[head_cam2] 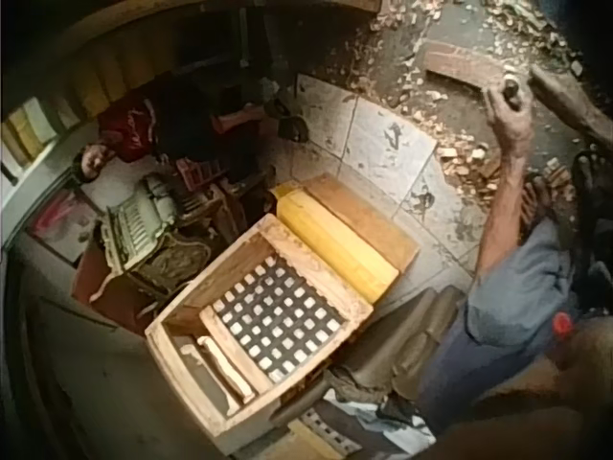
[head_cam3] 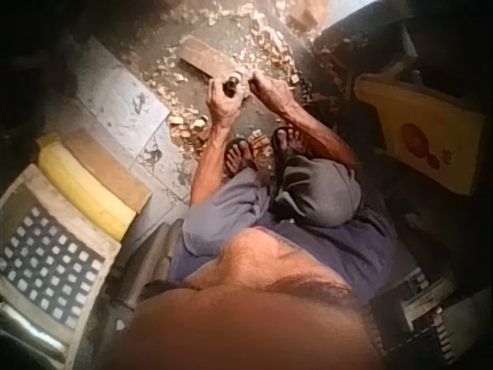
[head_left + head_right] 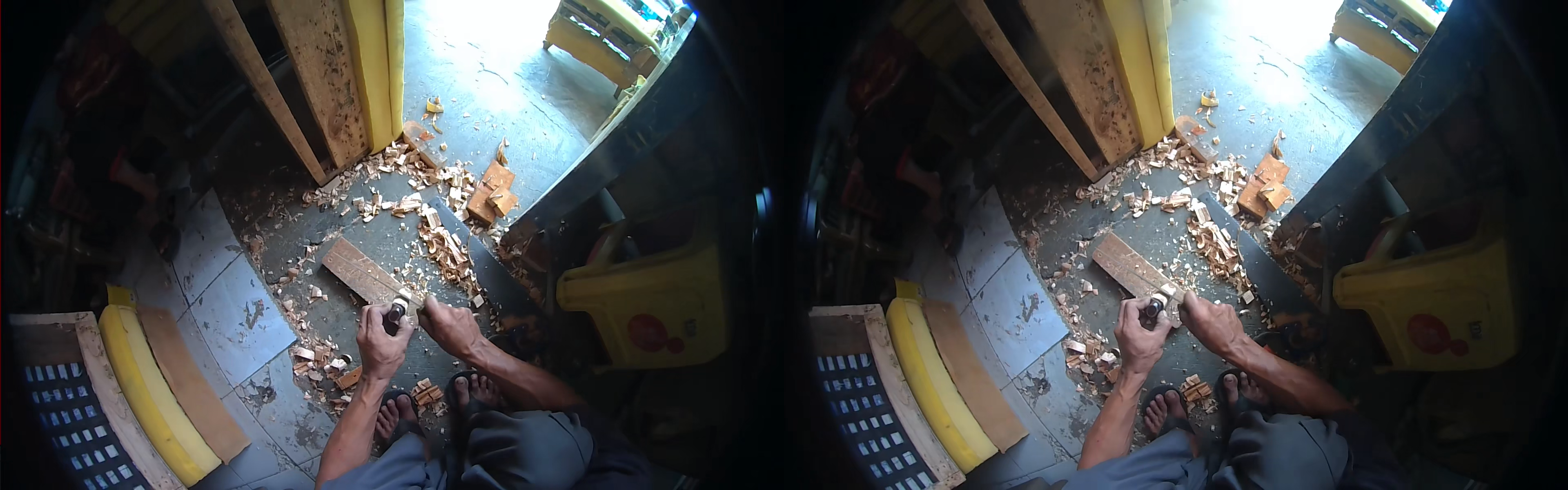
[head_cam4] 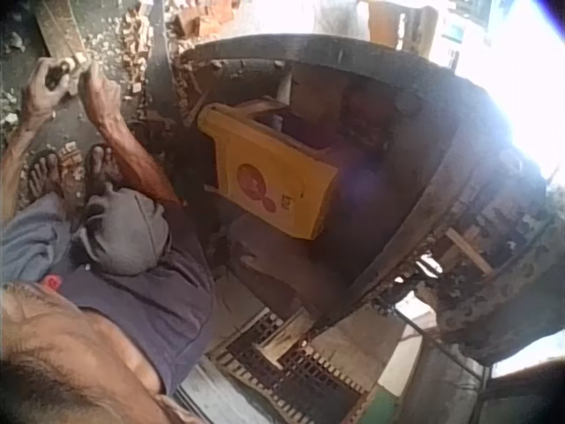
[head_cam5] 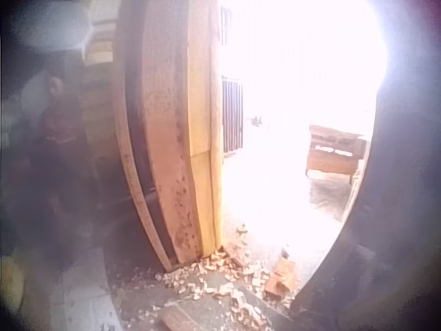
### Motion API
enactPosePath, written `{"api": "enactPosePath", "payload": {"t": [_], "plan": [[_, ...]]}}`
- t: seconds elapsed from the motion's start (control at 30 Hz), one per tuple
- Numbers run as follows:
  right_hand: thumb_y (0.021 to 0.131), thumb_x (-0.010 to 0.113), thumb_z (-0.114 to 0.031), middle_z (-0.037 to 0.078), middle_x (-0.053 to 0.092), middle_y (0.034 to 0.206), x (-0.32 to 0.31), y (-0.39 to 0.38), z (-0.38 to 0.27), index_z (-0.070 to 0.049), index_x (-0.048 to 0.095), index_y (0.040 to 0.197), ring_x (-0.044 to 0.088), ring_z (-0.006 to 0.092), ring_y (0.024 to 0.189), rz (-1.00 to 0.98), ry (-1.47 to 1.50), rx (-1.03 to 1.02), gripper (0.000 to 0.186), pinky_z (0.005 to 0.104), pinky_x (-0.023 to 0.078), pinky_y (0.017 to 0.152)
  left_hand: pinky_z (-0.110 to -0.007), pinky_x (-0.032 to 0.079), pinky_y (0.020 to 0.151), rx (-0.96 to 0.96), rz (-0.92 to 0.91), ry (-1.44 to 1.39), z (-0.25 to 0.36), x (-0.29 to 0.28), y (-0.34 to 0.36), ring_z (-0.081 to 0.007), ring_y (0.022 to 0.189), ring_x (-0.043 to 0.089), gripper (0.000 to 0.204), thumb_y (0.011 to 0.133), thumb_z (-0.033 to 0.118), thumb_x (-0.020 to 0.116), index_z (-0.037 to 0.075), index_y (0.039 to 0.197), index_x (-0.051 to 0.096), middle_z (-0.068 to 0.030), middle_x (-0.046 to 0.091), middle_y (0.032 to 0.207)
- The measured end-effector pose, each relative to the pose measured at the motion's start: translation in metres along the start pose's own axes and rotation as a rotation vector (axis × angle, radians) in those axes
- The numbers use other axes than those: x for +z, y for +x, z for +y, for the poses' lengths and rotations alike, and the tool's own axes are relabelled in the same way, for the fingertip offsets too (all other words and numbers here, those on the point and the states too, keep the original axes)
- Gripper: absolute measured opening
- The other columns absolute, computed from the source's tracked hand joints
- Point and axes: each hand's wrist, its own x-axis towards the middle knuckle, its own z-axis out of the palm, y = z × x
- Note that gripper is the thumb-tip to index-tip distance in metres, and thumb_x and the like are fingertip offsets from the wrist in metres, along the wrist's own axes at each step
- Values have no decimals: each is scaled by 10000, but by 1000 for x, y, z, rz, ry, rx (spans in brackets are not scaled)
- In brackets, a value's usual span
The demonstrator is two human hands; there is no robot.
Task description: The person carves a curved piece of wood using a machete while holding the wood against a wooden block on the floor.
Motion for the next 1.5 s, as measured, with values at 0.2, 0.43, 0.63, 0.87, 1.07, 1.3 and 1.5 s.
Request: {"api": "enactPosePath", "payload": {"t": [0.2,0.43,0.63,0.87,1.07,1.3,1.5], "plan": [[933,672,-243,166,645,756,-7,-12,-10,-53,512,941,673,366,650,161,150,-167,248,467,524,537,-402,536,716,-46,-3,-68,-4,1,-4,-305,812,645,316,789,76,755,-12,1018,555,-162,590,935],[926,685,-241,155,651,740,-2,-8,-1,-57,519,945,673,339,615,184,116,-254,249,430,526,508,-423,532,745,-62,-21,-11,-4,-1,-5,-332,837,645,329,751,64,767,1,998,559,-160,594,927],[904,700,-216,156,638,747,2,-14,-2,-48,510,924,662,357,611,166,129,-196,254,446,520,516,-419,532,745,-82,-38,-10,-4,1,-8,-332,818,644,327,770,67,766,-4,1008,554,-152,599,930],[918,670,-200,162,644,775,-10,-5,-13,-47,512,927,656,373,630,131,135,-137,220,461,525,537,-420,534,734,-10,-3,55,2,-1,1,-316,825,639,319,772,72,754,-12,1004,552,-166,597,931],[938,649,-221,173,634,732,-9,5,-17,-48,527,942,656,384,619,189,169,-168,212,470,523,540,-406,548,740,-86,-19,1,0,-1,2,-335,820,655,316,772,46,748,-8,1020,560,-164,608,945],[946,652,-241,173,676,766,8,-5,7,-41,530,950,662,362,596,116,102,-102,235,459,523,506,-385,553,731,-25,6,35,-4,-11,-2,-310,829,662,302,786,27,730,-16,1032,560,-164,605,956],[905,707,-195,145,642,741,1,-3,1,-44,529,937,657,351,591,88,39,-144,235,446,510,497,-404,546,735,41,-2,62,-6,-7,-2,-326,829,652,334,759,45,751,-15,1031,566,-166,608,948]]}}
